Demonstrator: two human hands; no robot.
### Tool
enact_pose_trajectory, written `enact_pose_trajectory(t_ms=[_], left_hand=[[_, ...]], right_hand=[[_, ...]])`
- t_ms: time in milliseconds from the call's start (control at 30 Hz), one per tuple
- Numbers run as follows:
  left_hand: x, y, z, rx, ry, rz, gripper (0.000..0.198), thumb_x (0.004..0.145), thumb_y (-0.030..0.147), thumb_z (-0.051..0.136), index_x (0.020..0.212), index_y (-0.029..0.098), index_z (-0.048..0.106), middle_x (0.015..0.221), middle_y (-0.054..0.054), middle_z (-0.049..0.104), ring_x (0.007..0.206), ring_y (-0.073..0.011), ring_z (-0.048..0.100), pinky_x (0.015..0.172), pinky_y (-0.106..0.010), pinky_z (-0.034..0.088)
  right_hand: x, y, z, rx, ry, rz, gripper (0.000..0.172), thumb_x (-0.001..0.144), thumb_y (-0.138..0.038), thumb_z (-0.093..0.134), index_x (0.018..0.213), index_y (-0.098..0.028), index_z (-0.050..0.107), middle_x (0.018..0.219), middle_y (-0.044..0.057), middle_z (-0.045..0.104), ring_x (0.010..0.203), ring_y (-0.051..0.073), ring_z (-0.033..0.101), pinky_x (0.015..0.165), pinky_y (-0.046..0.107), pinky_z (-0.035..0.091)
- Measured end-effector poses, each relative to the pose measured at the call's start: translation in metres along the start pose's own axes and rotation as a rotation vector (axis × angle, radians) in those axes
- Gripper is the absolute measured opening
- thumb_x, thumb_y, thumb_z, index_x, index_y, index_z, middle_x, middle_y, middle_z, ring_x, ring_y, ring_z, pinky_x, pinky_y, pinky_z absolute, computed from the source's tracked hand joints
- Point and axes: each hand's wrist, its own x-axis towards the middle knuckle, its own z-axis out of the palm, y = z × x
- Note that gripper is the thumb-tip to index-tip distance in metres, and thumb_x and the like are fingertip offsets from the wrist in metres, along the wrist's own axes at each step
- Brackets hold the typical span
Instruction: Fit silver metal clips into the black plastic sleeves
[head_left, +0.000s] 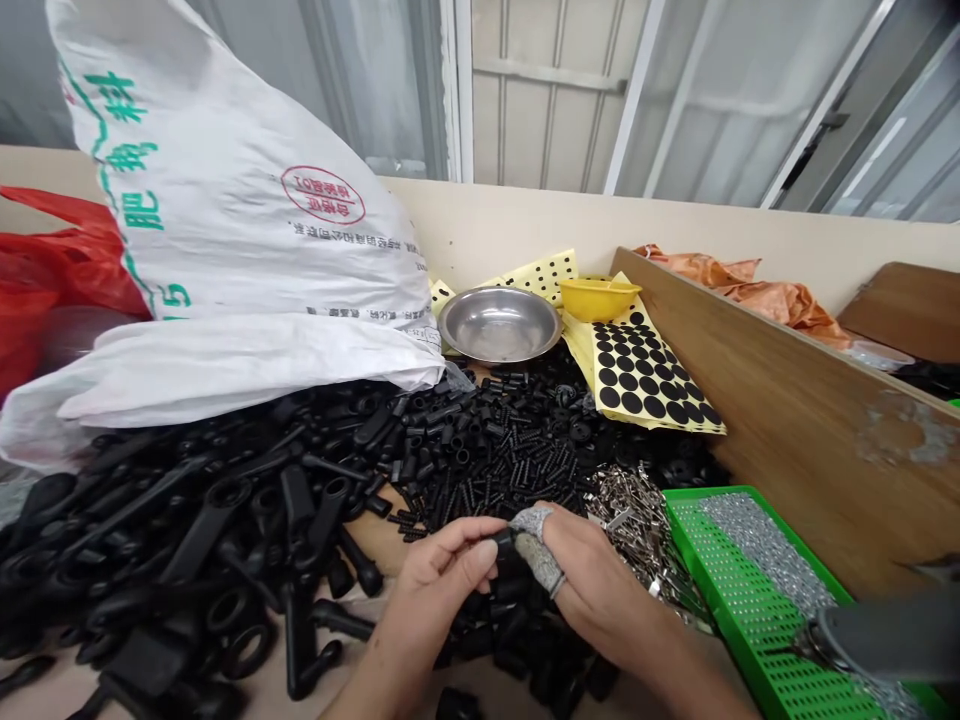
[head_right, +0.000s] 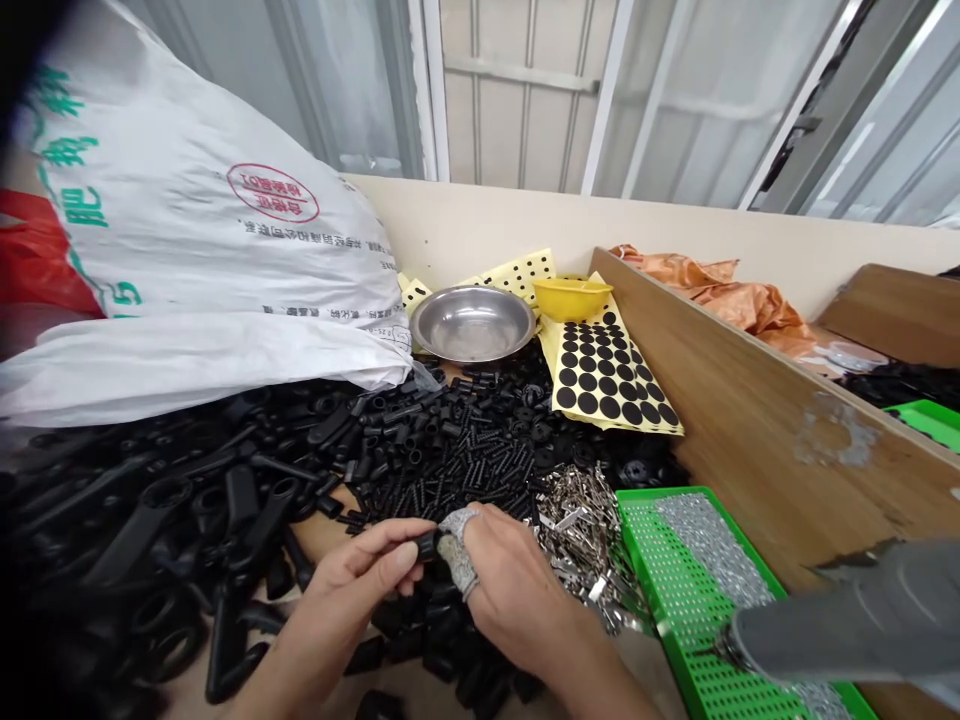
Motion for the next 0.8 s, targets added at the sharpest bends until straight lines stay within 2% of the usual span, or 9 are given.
enact_pose_trajectory(t_ms=[100,233,400,467,533,667,733,800], left_hand=[[0.0,0.0,0.001,0.004,-0.005,0.017,0.023,0.072,0.035,0.068,0.087,0.018,0.071,0.059,0.003,0.062,0.058,-0.0106,0.051,0.058,-0.019,0.041],[-0.003,0.0,0.002,0.045,-0.035,0.033,0.024,0.074,0.036,0.065,0.088,0.017,0.069,0.059,0.002,0.062,0.057,-0.0111,0.052,0.056,-0.019,0.043],[-0.007,-0.001,0.002,0.236,-0.095,0.089,0.021,0.08,0.033,0.057,0.091,0.018,0.068,0.063,0.0,0.066,0.056,-0.0129,0.057,0.052,-0.02,0.046],[-0.01,-0.001,0.001,0.374,-0.084,0.22,0.017,0.081,0.027,0.057,0.09,0.02,0.068,0.067,0.0,0.067,0.06,-0.0138,0.059,0.054,-0.02,0.047],[-0.014,0.0,0.001,0.496,-0.084,0.403,0.015,0.082,0.02,0.055,0.092,0.022,0.067,0.077,-0.001,0.069,0.069,-0.0148,0.062,0.062,-0.021,0.048],[-0.018,-0.003,-0.002,0.626,-0.132,0.731,0.027,0.083,0.007,0.051,0.103,0.021,0.06,0.092,-0.003,0.067,0.085,-0.0151,0.062,0.075,-0.021,0.047],[-0.018,-0.006,-0.004,0.673,-0.123,0.841,0.031,0.082,0.003,0.051,0.107,0.019,0.058,0.094,-0.005,0.066,0.087,-0.016,0.061,0.078,-0.023,0.047],[-0.018,-0.008,-0.003,0.698,-0.098,0.882,0.032,0.081,0.003,0.052,0.109,0.018,0.058,0.095,-0.006,0.066,0.089,-0.0171,0.061,0.079,-0.024,0.047]], right_hand=[[-0.005,0.002,0.0,-0.022,0.001,-0.026,0.021,0.078,-0.002,0.034,0.082,-0.02,0.044,0.087,0.006,0.054,0.085,0.02,0.051,0.076,0.031,0.044],[-0.006,0.002,0.0,-0.032,-0.042,-0.018,0.019,0.078,-0.003,0.033,0.076,-0.021,0.041,0.081,0.005,0.053,0.077,0.019,0.05,0.071,0.03,0.043],[-0.009,0.0,-0.002,-0.043,-0.072,-0.068,0.016,0.079,-0.007,0.031,0.074,-0.02,0.039,0.078,0.006,0.053,0.073,0.019,0.048,0.068,0.031,0.041],[-0.012,-0.002,-0.001,-0.021,-0.063,-0.059,0.016,0.082,-0.011,0.031,0.072,-0.021,0.037,0.076,0.004,0.052,0.071,0.018,0.047,0.067,0.03,0.039],[-0.014,-0.003,0.0,0.053,-0.065,0.016,0.02,0.088,-0.016,0.029,0.069,-0.022,0.033,0.072,0.001,0.05,0.066,0.016,0.045,0.063,0.028,0.037],[-0.017,-0.006,0.003,0.215,-0.079,0.174,0.024,0.092,-0.023,0.026,0.069,-0.021,0.032,0.075,0.0,0.05,0.072,0.016,0.047,0.066,0.027,0.036],[-0.019,-0.006,0.005,0.241,-0.075,0.191,0.023,0.091,-0.022,0.027,0.07,-0.021,0.033,0.076,0.0,0.051,0.075,0.016,0.047,0.068,0.027,0.036],[-0.021,-0.005,0.007,0.209,-0.068,0.148,0.022,0.09,-0.019,0.028,0.069,-0.021,0.033,0.073,0.0,0.05,0.071,0.015,0.047,0.065,0.027,0.036]])
